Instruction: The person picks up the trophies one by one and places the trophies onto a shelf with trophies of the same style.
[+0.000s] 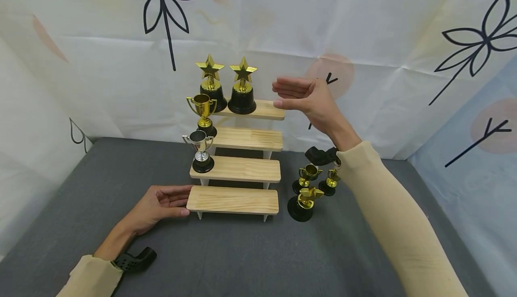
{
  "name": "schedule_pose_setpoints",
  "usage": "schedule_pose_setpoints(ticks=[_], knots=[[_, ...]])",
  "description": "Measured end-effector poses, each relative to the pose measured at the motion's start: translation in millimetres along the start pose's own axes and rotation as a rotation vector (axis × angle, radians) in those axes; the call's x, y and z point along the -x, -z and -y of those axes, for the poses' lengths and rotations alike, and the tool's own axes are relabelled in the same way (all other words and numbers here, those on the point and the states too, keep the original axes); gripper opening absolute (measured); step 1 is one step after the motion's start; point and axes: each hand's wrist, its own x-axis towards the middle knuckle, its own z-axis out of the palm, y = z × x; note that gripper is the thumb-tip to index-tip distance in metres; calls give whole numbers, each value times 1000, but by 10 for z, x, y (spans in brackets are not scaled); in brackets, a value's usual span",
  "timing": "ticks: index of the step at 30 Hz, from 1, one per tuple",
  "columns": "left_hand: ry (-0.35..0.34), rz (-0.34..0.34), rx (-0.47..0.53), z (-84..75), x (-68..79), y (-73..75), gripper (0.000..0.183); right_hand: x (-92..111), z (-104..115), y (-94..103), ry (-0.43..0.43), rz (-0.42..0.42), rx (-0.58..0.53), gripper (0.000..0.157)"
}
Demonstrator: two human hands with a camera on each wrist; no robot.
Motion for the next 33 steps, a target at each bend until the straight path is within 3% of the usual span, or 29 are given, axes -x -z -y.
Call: schedule_pose_setpoints(ticks=[16, 33], knots=[[-1, 7, 3, -6, 5, -2, 65, 458, -5, 171, 79, 24, 29, 57], [3, -1, -11, -3, 7, 2, 65, 942, -207, 325, 95, 34, 10, 58]])
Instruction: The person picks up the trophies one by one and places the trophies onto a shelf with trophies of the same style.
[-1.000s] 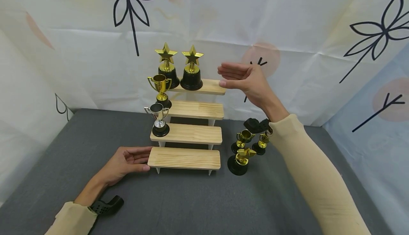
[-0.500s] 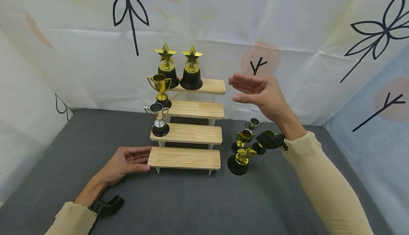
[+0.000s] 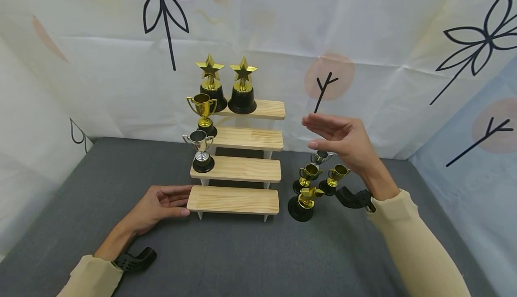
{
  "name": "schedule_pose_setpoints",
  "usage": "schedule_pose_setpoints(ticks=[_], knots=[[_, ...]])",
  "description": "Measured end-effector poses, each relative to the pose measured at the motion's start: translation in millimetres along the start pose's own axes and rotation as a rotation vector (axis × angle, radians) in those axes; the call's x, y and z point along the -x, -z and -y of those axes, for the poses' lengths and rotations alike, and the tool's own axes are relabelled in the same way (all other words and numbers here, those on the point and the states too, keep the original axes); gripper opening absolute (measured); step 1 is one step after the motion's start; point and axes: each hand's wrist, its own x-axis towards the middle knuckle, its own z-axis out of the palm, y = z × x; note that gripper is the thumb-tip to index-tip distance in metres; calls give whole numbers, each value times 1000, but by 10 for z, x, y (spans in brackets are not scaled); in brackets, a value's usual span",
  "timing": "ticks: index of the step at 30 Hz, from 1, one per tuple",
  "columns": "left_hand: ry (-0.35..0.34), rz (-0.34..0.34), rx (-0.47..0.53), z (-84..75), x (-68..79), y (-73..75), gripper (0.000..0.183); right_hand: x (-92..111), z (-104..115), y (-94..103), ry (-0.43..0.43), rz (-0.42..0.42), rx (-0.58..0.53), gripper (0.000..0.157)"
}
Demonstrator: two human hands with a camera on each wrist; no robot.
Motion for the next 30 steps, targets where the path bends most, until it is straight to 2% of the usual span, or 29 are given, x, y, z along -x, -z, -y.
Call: schedule_pose_setpoints(ticks=[14, 30], knots=[[14, -9, -13, -6, 1, -7, 65, 291, -162, 76, -20, -52, 12, 59], [15, -14, -15, -16, 1, -17, 65, 551, -320, 106, 34, -7, -31, 57]])
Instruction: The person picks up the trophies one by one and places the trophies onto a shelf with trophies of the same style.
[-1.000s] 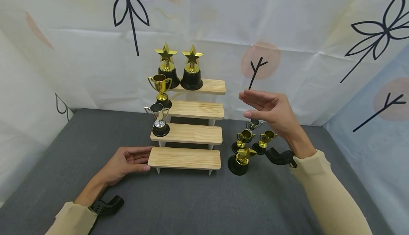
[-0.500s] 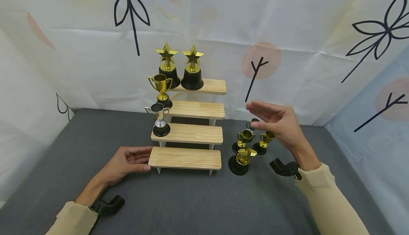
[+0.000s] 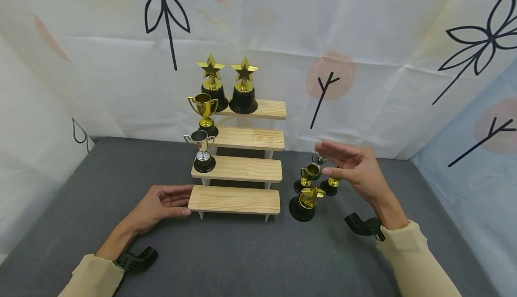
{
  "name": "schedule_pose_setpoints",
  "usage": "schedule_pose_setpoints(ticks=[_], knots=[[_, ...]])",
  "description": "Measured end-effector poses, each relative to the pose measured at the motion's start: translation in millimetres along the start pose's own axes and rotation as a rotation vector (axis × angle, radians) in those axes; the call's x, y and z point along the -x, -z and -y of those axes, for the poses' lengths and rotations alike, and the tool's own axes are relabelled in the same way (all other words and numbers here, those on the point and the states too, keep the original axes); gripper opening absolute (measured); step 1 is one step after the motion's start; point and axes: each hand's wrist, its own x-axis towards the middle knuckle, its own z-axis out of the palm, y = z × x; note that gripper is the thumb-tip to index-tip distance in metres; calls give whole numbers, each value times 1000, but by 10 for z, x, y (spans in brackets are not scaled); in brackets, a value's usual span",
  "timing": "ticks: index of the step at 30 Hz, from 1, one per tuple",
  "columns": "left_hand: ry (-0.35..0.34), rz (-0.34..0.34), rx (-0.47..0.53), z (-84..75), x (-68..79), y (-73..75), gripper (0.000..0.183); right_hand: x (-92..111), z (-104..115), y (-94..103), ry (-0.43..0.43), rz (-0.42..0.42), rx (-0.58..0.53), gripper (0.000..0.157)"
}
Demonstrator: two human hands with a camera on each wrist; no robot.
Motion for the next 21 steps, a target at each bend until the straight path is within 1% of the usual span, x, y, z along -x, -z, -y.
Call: schedule_pose_setpoints(ticks=[5, 11, 14, 21], knots=[[-3, 2, 6, 6, -5, 1, 66, 100, -58, 14, -2, -1, -14, 57], [-10, 6, 11, 17, -7, 6, 65, 209, -120, 26, 18, 17, -50, 57], [-12, 7, 9, 23, -6, 9, 65, 259, -160, 36, 13, 33, -71, 57], [-10, 4, 4, 22, -2, 13, 66, 358, -248, 66, -8, 47, -80, 59]])
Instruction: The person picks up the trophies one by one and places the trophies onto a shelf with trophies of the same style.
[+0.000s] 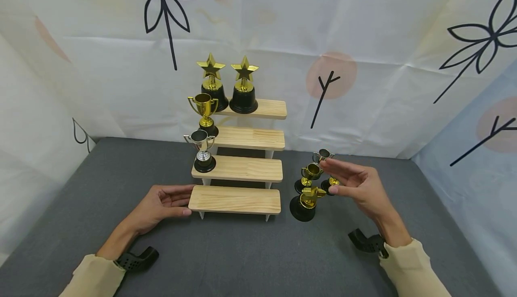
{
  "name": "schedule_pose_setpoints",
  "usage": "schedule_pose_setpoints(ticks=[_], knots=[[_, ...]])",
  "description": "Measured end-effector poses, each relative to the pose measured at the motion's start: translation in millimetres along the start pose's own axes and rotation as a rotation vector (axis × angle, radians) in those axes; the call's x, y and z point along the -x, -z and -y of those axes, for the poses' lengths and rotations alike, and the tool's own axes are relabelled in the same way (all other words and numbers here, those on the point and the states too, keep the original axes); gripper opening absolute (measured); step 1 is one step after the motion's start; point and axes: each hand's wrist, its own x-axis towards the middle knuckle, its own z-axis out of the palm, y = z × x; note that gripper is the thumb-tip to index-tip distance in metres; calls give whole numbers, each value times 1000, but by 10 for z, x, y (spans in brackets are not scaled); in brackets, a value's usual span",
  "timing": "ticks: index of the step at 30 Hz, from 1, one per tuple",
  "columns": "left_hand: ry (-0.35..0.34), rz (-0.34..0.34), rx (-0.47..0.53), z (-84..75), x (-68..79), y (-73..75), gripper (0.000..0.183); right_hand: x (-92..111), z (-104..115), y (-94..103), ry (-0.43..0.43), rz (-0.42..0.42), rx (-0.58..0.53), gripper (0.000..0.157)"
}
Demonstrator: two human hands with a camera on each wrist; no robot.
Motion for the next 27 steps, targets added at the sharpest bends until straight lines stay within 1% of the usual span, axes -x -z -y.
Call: schedule_pose_setpoints(ticks=[4, 11, 19, 27], knots=[[2, -3, -4, -2, 1, 0, 66, 44, -28, 18, -12, 12, -8, 60], [8, -8, -7, -3, 4, 2, 66, 95, -59, 37, -3, 33, -1, 59], [3, -1, -7, -8, 7, 1, 65, 155, -98, 65, -23, 59, -26, 59], [6, 1, -3, -20, 4, -6, 65, 222, -152, 110, -32, 98, -7, 61]])
